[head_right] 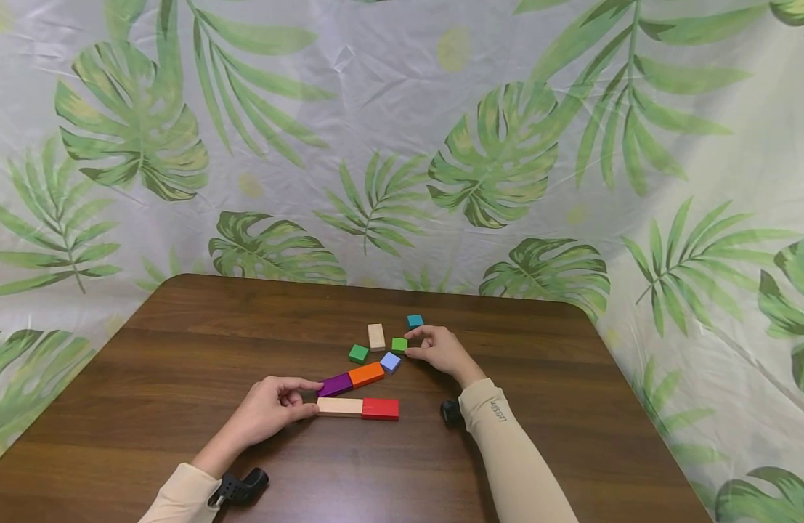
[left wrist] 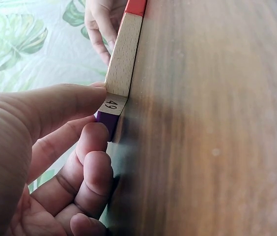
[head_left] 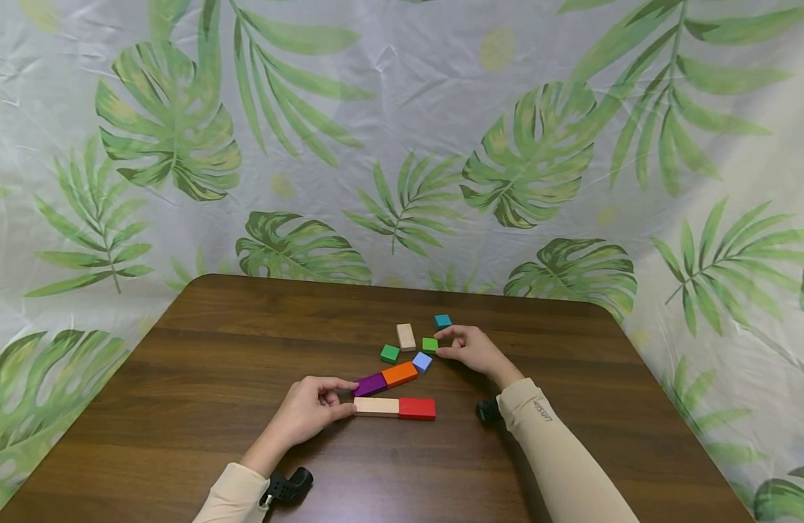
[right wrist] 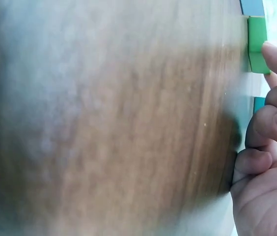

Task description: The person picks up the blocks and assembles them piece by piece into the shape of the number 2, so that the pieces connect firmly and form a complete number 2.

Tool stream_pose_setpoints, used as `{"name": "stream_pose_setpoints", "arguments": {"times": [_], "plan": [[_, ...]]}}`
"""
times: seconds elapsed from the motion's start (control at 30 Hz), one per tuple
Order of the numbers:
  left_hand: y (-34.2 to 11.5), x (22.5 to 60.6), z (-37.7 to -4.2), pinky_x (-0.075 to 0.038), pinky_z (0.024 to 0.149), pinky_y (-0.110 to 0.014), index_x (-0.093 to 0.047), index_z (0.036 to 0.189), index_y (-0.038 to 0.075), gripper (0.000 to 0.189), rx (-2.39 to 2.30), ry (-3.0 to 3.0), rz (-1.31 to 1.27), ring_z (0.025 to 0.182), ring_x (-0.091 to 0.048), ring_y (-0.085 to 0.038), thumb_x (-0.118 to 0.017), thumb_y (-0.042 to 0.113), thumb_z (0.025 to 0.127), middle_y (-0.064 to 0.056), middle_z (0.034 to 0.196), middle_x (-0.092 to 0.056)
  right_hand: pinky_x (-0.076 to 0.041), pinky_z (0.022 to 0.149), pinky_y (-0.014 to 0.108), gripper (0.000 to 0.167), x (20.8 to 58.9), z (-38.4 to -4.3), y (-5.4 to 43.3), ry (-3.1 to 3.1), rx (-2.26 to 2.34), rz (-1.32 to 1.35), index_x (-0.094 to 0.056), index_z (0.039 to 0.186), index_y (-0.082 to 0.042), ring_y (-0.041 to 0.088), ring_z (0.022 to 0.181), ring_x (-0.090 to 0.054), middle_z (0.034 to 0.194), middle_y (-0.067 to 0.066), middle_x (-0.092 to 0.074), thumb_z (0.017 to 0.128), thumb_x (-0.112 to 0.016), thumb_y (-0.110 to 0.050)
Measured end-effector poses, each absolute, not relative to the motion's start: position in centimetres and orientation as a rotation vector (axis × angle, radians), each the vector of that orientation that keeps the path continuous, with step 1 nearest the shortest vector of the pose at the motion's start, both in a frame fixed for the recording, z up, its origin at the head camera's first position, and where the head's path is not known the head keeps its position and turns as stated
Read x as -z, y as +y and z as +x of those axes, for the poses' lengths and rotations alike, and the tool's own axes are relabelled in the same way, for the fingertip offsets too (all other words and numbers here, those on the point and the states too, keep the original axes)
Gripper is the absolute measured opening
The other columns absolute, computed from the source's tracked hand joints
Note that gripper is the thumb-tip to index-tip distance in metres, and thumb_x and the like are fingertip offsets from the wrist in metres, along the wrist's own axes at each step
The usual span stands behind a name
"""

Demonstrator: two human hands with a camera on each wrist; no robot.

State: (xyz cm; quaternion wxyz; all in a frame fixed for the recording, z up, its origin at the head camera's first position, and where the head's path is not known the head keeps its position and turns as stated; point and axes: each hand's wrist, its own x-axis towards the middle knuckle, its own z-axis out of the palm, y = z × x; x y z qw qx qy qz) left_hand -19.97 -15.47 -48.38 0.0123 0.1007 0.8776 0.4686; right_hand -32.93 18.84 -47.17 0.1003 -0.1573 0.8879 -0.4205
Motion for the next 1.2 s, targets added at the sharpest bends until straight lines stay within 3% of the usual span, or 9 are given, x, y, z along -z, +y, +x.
{"name": "stream_pose_setpoints", "arguments": {"times": [1.2], "plan": [[-15.46, 48.04, -19.67, -0.036, 0.056, -0.023, -0.085, 0.114, 0.017, 0.029, -1.463, 2.731, 0.311, 0.058, -0.048, -0.006, -0.091, 0.022, 0.087, 0.006, 0.067, -0.062, -0.031, 0.055, 0.024, 0.034, 47.45, -32.85, 18.57, 2.626, 1.214, -0.484, -0.075, 0.131, -0.011, 0.013, 0.053, -0.035, 0.059, -0.005, -0.040, 0.098, -0.080, -0.020]]}}
